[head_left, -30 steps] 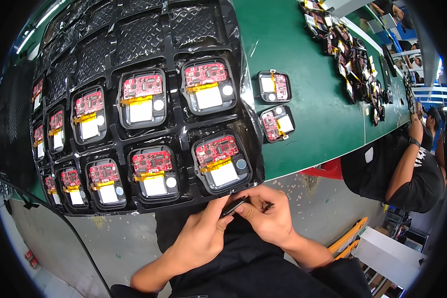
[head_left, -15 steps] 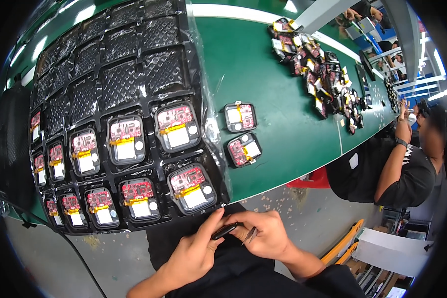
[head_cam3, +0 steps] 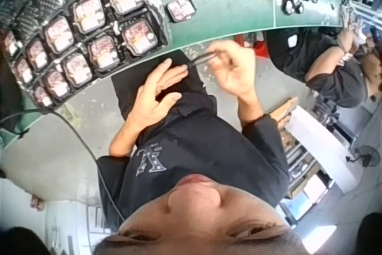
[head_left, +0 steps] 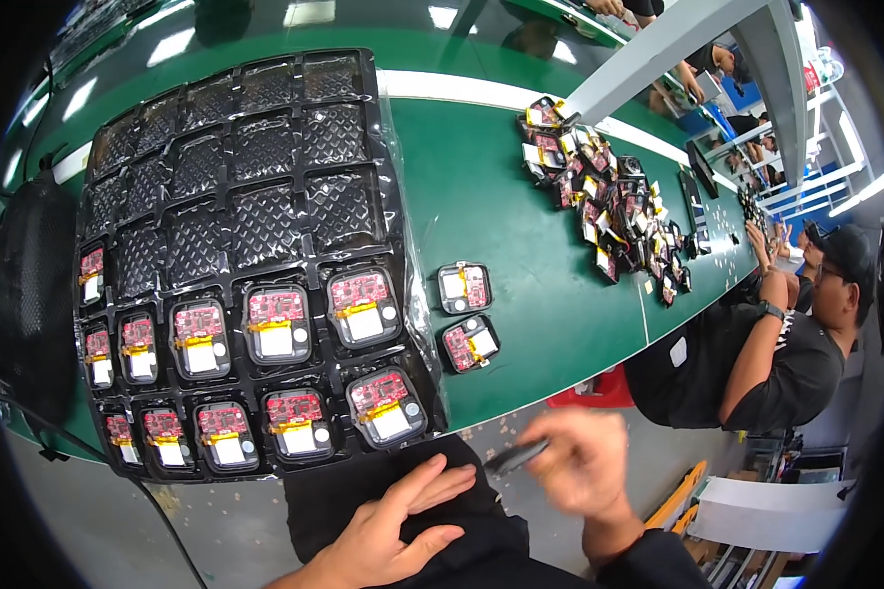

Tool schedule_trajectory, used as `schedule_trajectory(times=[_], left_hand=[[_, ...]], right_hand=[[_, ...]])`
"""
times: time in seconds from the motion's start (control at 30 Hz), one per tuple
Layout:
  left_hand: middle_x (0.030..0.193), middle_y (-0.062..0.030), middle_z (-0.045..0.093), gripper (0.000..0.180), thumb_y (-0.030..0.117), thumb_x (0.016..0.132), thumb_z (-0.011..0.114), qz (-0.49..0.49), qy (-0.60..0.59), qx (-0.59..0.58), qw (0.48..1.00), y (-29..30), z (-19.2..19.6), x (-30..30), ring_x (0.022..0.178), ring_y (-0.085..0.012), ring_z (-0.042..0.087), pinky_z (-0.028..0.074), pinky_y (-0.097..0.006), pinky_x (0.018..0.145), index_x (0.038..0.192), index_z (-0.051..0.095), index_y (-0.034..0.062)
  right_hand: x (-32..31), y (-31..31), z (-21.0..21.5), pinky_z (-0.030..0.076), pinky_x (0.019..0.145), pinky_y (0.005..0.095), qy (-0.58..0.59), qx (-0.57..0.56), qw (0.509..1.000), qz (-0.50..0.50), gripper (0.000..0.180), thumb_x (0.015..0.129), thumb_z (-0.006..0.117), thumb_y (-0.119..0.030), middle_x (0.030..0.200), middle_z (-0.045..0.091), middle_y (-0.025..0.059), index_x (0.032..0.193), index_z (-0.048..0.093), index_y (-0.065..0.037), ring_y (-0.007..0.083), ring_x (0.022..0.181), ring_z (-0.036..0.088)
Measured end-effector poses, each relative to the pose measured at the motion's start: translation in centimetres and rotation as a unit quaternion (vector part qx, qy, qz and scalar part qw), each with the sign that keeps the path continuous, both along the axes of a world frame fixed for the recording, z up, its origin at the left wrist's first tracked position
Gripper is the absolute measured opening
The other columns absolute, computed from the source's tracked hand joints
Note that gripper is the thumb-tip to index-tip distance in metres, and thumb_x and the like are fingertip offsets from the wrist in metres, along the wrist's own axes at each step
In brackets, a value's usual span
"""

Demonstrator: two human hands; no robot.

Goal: The recorder and other workers are seen assembling small electronic components, likely batteries or sensors, into plastic casings on a production line.

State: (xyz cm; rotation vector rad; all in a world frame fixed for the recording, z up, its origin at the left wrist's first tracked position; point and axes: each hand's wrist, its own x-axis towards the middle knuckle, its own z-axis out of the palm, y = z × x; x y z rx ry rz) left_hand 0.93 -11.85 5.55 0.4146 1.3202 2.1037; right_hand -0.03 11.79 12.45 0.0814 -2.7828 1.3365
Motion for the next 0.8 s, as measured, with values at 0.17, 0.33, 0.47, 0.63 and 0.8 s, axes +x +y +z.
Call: schedule_trajectory(times=[0.17,0.33,0.47,0.63,0.8], left_hand=[[0.127,-0.0214,0.07,0.061,-0.001,0.096,0.068,0.024,0.101,-0.064,0.993,0.5,-0.8,-0.5,0.119,-0.0302,0.069,0.055,-0.038,0.101,0.15,0.04,-0.0031],[0.135,-0.0184,0.067,0.056,0.003,0.095,0.067,-0.018,0.059,-0.109,0.992,-0.1,0.1,-0.2,0.126,-0.0281,0.065,0.05,-0.036,0.107,0.148,0.048,0.0],[0.132,-0.0179,0.069,0.055,0.004,0.095,0.067,-0.015,0.059,-0.129,0.99,-0.2,0.0,0.0,0.125,-0.0276,0.066,0.05,-0.037,0.106,0.147,0.049,0.0002],[0.13,-0.0177,0.07,0.052,0.005,0.096,0.068,-0.008,0.044,-0.138,0.989,-0.1,0.1,-0.3,0.123,-0.0268,0.067,0.051,-0.036,0.104,0.144,0.051,-0.0004],[0.126,-0.0172,0.072,0.048,0.005,0.096,0.068,0.007,0.04,-0.147,0.988,-0.2,-0.4,-0.4,0.119,-0.026,0.069,0.052,-0.036,0.103,0.141,0.054,-0.0006]], right_hand=[[-5.5,2.3,0.9,0.037,0.046,0.0344,-0.034,0.128,0.981,-0.143,0.019,0.083,0.078,-0.003,0.057,0.053,0.0101,0.1,0.07,0.0,0.0168,0.044,0.048],[-10.0,2.1,0.7,0.041,0.051,0.0393,-0.028,0.179,0.975,-0.126,0.049,0.088,0.077,-0.011,0.058,0.056,0.0146,0.13,0.058,0.005,0.0285,0.047,0.054],[-13.1,2.4,1.4,0.05,0.06,0.0446,-0.029,0.213,0.96,-0.178,0.05,0.093,0.072,-0.025,0.064,0.063,0.0195,0.128,0.058,0.008,0.0367,0.062,0.067],[-14.3,2.6,1.3,0.052,0.068,0.0528,-0.033,0.344,0.924,-0.164,0.044,0.094,0.069,-0.029,0.073,0.068,0.021,0.126,0.062,0.001,0.0421,0.073,0.069],[-12.8,2.4,1.4,0.051,0.062,0.0463,-0.011,0.234,0.962,-0.143,0.033,0.09,0.072,-0.019,0.068,0.067,0.0193,0.119,0.068,-0.004,0.0381,0.062,0.067]])
